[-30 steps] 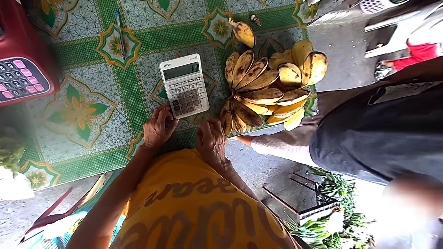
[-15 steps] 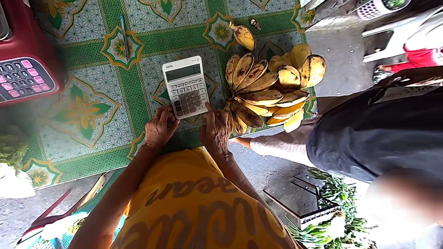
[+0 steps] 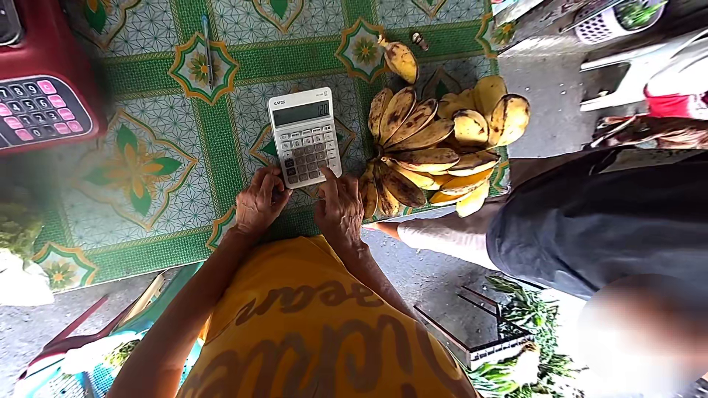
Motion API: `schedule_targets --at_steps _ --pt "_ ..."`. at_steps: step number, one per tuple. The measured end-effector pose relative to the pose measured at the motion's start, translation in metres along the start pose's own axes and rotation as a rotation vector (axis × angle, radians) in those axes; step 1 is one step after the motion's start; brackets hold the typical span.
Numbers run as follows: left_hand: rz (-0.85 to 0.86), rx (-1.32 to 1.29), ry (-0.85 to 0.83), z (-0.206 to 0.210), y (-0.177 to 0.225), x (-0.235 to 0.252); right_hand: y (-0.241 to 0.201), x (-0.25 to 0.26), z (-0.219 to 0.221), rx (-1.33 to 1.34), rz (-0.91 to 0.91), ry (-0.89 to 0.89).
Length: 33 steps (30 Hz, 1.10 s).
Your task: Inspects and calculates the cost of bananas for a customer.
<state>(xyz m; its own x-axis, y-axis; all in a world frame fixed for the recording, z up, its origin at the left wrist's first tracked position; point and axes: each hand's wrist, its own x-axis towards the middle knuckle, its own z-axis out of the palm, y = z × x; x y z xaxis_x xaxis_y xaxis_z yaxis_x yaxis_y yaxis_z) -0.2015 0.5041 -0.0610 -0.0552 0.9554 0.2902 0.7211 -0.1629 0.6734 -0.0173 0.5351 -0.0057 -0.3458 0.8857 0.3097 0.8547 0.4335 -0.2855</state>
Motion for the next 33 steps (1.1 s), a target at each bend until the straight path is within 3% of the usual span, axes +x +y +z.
schedule_targets --at_steps 8,13,17,23,33 --pt "-0.017 -0.019 -0.018 -0.003 0.004 0.001 0.0 0.006 -0.001 -0.006 -0.006 -0.083" --pt "-0.01 -0.016 -0.021 -0.003 0.003 0.0 0.002 0.018 -0.004 -0.014 -0.029 -0.044" --pt "-0.015 -0.018 -0.009 -0.001 0.002 0.001 0.003 0.02 -0.001 0.064 -0.004 -0.129" --pt "-0.005 -0.016 0.005 0.0 0.0 0.002 0.015 -0.004 -0.007 0.084 0.092 0.062" --pt "-0.019 -0.02 0.017 0.002 -0.001 0.007 0.003 -0.008 0.004 0.017 0.035 -0.048"
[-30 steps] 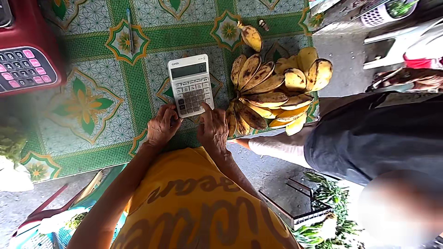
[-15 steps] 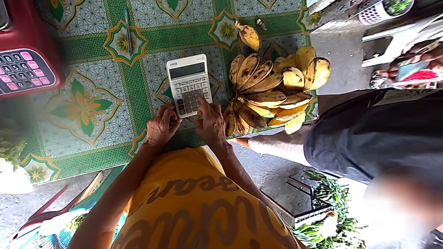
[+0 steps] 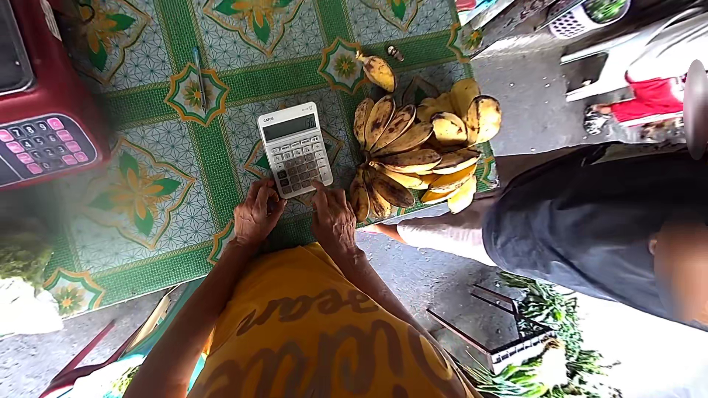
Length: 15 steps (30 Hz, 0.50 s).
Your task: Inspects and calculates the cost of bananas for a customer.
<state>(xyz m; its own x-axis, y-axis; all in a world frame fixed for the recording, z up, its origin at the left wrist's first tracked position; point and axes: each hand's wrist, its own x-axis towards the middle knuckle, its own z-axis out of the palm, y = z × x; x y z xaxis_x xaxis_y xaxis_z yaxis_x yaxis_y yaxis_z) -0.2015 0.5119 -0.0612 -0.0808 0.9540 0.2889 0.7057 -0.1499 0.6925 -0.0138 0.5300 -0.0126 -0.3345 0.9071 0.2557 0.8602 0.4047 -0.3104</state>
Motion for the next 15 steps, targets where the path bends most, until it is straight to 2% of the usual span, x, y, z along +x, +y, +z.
schedule_targets --at_steps 7,12,15 --pt "-0.001 -0.011 0.02 0.004 -0.004 -0.001 0.008 0.007 -0.022 0.443 0.281 -0.065" --pt "-0.092 -0.005 -0.024 0.006 -0.003 0.001 0.005 -0.034 -0.02 0.626 0.295 -0.355" --pt "-0.121 0.012 -0.045 0.01 0.001 0.013 0.0 -0.052 -0.019 0.67 0.278 -0.368"
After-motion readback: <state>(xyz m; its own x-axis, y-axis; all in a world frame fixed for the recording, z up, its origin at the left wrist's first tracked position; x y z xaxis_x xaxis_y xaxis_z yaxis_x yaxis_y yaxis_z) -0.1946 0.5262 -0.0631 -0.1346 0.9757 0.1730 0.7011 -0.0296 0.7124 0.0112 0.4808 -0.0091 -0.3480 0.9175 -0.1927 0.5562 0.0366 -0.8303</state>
